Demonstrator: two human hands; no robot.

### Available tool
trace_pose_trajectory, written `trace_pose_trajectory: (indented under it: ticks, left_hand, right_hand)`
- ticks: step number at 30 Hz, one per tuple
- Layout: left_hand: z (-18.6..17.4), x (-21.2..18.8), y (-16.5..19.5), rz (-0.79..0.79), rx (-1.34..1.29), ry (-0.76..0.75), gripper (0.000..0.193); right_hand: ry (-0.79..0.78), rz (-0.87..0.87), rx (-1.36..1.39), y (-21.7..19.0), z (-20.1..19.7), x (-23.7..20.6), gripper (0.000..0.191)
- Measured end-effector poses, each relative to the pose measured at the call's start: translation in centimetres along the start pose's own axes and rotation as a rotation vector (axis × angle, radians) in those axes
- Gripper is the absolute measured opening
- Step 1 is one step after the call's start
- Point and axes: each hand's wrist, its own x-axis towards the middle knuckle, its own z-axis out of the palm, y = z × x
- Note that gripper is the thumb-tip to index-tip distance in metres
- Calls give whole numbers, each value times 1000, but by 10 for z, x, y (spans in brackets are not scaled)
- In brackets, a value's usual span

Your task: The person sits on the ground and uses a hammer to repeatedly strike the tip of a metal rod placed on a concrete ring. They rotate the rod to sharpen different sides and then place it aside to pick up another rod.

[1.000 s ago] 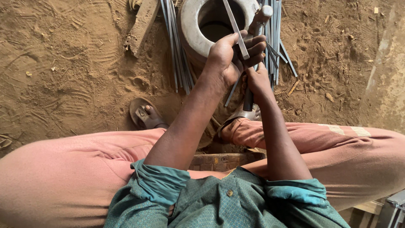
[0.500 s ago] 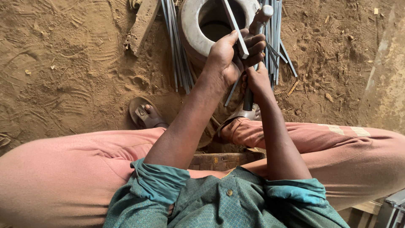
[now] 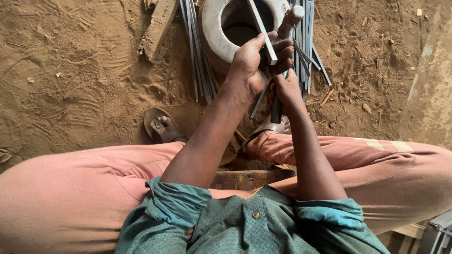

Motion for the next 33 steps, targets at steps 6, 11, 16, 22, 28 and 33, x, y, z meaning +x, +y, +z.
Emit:
trace_pose_trajectory:
  ticks: [6,11,16,22,28,33]
  left_hand:
    - [0,-2,1,-2,104,38,31]
    - [2,-9,2,12,173,95,30]
    - [5,-12,3,45,194,98,30]
    - [7,-13,0,96,307,139,48]
    - [10,-16,-1,153,470,248,58]
    - [11,-15,-3,232,512,238,63]
  right_hand:
    - [17,-22,-22,0,1,2,26]
    - [36,6,-40,-1,2,1,27]
    - [52,9,-81,1,2,3,25]
    - [38,18,-53,-2,2,1,27]
    - [46,35,-83,-2,2,0,20]
    - [62,56,-101,1,2,3,17]
